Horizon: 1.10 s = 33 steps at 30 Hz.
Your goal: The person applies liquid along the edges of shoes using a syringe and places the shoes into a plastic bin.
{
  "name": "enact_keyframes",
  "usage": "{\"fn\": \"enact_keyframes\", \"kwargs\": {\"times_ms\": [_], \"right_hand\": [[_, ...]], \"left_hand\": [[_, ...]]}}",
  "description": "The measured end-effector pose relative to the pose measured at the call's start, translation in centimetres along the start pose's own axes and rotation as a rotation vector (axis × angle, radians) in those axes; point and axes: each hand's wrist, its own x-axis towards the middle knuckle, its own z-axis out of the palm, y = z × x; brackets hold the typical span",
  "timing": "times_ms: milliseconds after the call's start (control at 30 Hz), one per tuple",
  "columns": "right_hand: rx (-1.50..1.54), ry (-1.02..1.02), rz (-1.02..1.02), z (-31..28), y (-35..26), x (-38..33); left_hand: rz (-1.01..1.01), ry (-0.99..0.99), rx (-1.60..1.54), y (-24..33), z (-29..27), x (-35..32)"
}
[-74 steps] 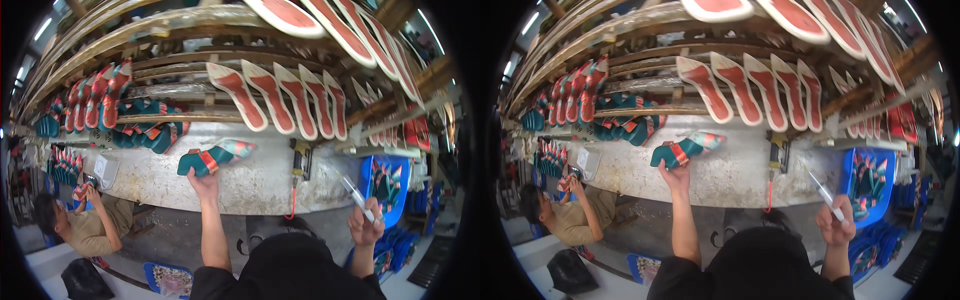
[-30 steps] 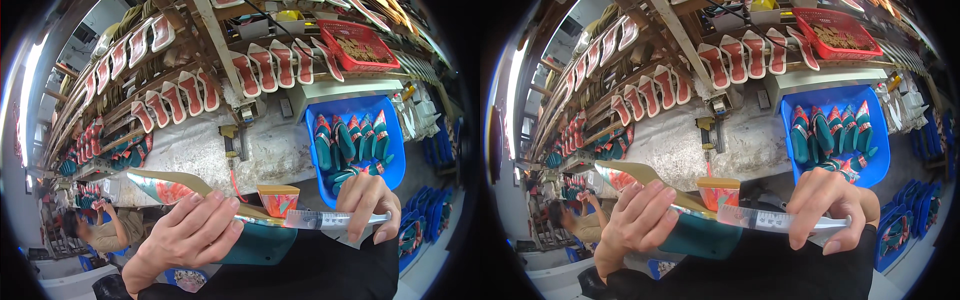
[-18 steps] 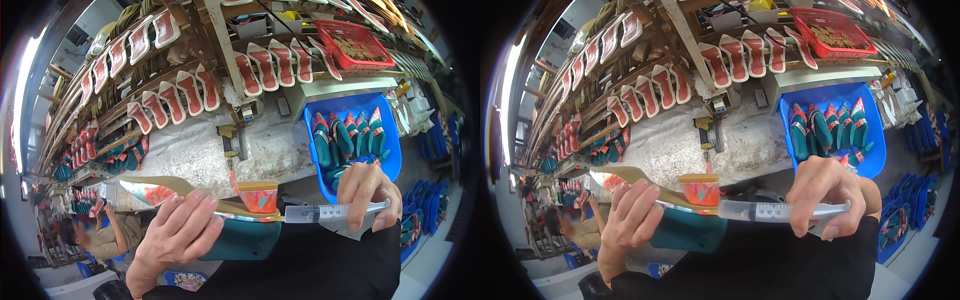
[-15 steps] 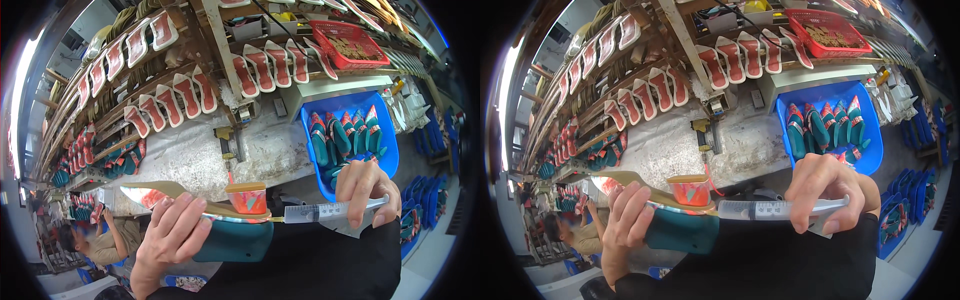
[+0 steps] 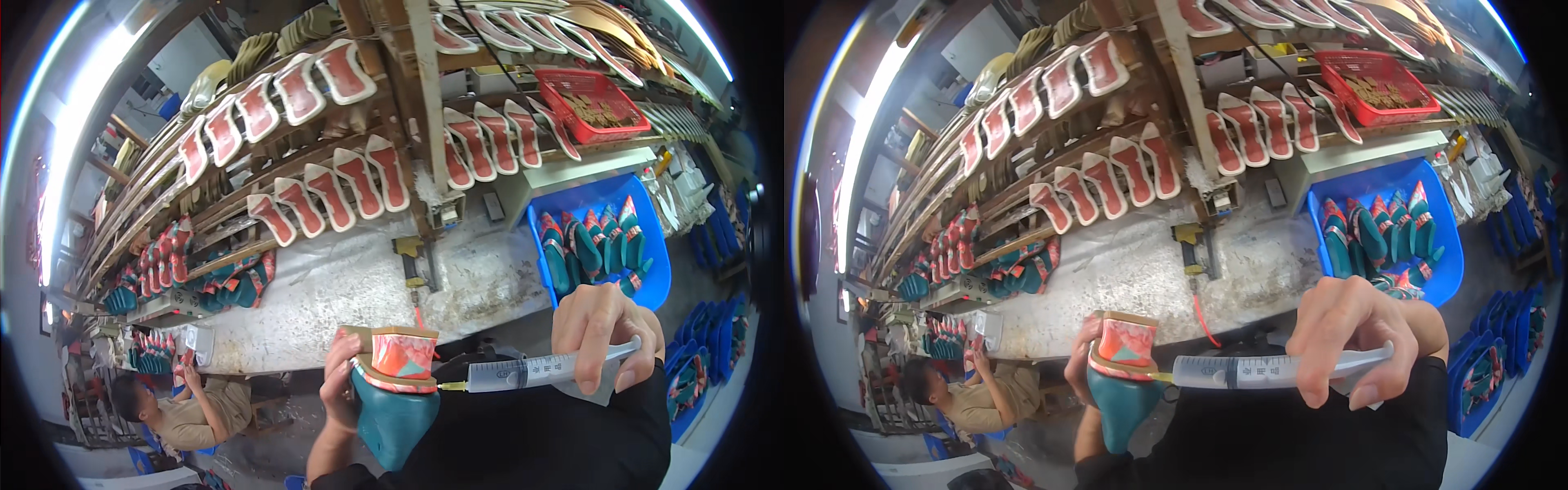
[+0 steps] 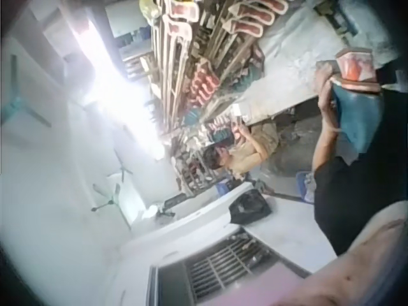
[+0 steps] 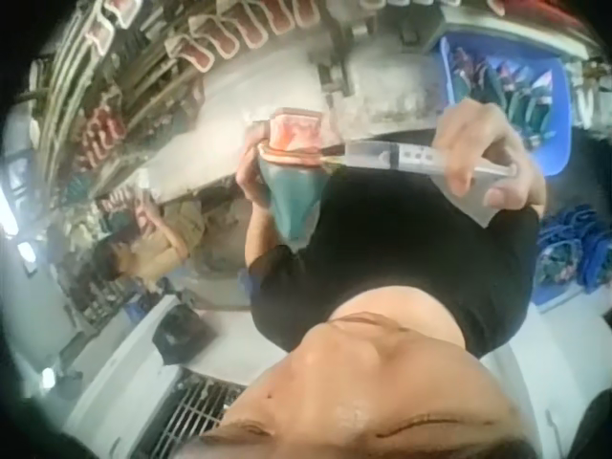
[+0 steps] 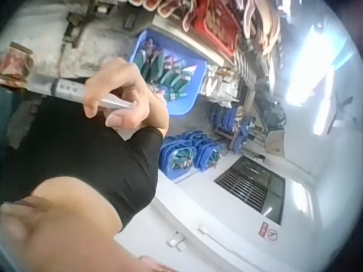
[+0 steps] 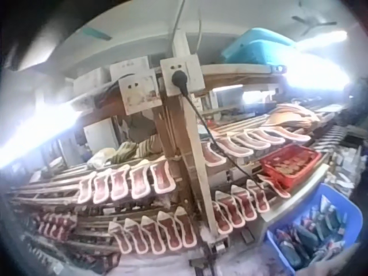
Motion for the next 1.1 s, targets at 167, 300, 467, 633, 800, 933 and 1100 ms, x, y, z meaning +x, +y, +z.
{"fn": "enact_keyframes", "kwargs": {"times_ms": [167, 300, 467, 633, 800, 933, 1100], "right_hand": [[-0.04, -0.019, -0.019, 0.8, 2.0, 2.2], [-0.089, 0.022, -0.035, 1.7, 3.9, 4.3], [-0.162, 0.071, -0.057, 2.5, 6.1, 6.0], [-0.261, 0.095, -0.058, 2.2, 8.1, 6.8], [-0.307, 0.107, -0.031, 2.2, 8.9, 7.0], [-0.311, 0.148, -0.019, 2.4, 9.6, 6.6], [-0.359, 0.164, 0.025, 2.5, 9.7, 6.3]], "left_hand": [[-0.515, -0.054, -0.276, 0.1, -1.4, -5.0], [-0.683, -0.015, -0.598, 0.5, -1.7, -5.9], [-0.81, 0.088, -0.804, 1.5, 0.4, -7.0], [-0.715, 0.243, -0.97, 1.7, 0.3, -4.0], [-0.695, 0.236, -1.143, 1.0, 0.3, -2.4], [-0.793, 0.307, -1.269, 1.6, 0.0, -1.3], [-0.825, 0.302, -1.335, 0.7, 0.1, -1.1]]}}
